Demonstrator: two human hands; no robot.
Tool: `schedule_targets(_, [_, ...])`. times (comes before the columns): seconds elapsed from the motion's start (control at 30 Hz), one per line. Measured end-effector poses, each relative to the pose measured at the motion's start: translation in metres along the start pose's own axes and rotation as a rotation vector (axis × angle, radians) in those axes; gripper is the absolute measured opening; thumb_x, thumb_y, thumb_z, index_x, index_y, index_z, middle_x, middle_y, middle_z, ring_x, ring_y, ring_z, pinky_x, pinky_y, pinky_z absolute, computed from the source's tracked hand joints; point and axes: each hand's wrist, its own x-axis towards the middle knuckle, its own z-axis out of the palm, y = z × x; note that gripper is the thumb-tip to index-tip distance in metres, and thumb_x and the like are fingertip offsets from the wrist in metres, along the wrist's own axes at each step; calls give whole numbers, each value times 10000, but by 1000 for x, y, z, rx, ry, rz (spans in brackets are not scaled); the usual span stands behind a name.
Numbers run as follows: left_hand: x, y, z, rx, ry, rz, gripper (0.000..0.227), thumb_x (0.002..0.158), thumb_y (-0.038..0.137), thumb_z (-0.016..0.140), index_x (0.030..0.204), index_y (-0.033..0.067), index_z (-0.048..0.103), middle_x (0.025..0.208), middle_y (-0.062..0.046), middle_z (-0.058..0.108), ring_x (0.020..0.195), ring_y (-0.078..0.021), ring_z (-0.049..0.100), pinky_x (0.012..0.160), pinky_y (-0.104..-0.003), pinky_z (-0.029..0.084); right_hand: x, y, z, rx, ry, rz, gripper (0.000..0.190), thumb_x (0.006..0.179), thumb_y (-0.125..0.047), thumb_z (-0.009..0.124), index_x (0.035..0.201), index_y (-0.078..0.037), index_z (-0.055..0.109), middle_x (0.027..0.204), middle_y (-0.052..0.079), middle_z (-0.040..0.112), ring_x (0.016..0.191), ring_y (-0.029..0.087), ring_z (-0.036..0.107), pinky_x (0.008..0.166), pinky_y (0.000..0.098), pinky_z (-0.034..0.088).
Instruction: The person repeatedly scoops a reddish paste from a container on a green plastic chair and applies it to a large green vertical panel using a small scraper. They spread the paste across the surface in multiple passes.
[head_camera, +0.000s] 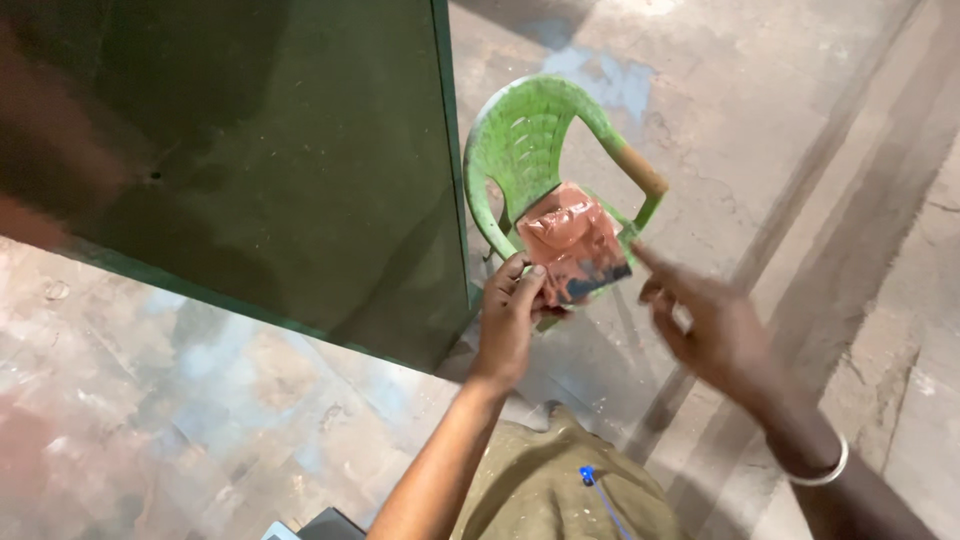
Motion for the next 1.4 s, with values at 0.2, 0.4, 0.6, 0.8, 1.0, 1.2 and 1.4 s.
schedule_targets(0.2, [0,-10,16,-70,-8,-76,202,1058,129,483,1207,26,573,1028,-80,699,927,-196,734,855,-388,641,-5,-8,44,-36,-51,52,754,874,-133,693,1564,-196,396,887,79,720,741,287,696,675,427,564])
schedule_targets(0.4, [0,-18,12,-68,9,-129,159,1076,113,473,1167,29,573,991,-62,670,873,-156,709,864,-359,624,-5,-9,54,-134,-45,-73,693,904,-116,674,1547,-245,451,889,94,702,800,307,694,699,432,562])
schedule_targets(0.6, [2,-18,-1,-7,1,-184,149,1044,99,514,1135,38,616,934,-25,669,838,-105,679,820,-293,584,-10,25,45,482,-418,-238,660,933,-11,634,1544,-203,478,1008,78,779,883,207,745,788,370,603])
schedule_targets(0.8, [3,-8,-23,36,-9,-168,190,1026,79,561,1165,-1,664,930,1,661,791,-77,625,714,-266,531,-10,57,3,614,-291,-62,726,933,20,609,1587,-185,370,1091,81,752,905,202,732,799,353,628])
schedule_targets(1.0, [15,-23,-44,39,-299,-346,306,990,89,545,1235,-46,667,923,-35,697,763,-96,648,693,-244,523,4,60,13,329,-251,-273,954,762,92,646,1600,-162,268,1319,177,657,1103,320,681,944,423,567])
schedule_targets(1.2, [31,-63,-48,-149,-349,-393,299,1016,37,566,1283,-73,643,991,-36,693,801,-77,622,702,-233,485,11,68,5,113,-343,-278,832,842,46,627,1570,-260,365,1351,65,686,1077,277,719,898,389,608])
schedule_targets(1.4, [56,-89,-48,-26,-287,-500,318,983,68,552,1255,-55,663,962,-19,701,780,-66,612,686,-225,475,21,123,-4,757,-379,54,575,956,-143,571,1522,-163,469,1427,115,623,1159,248,696,935,411,597])
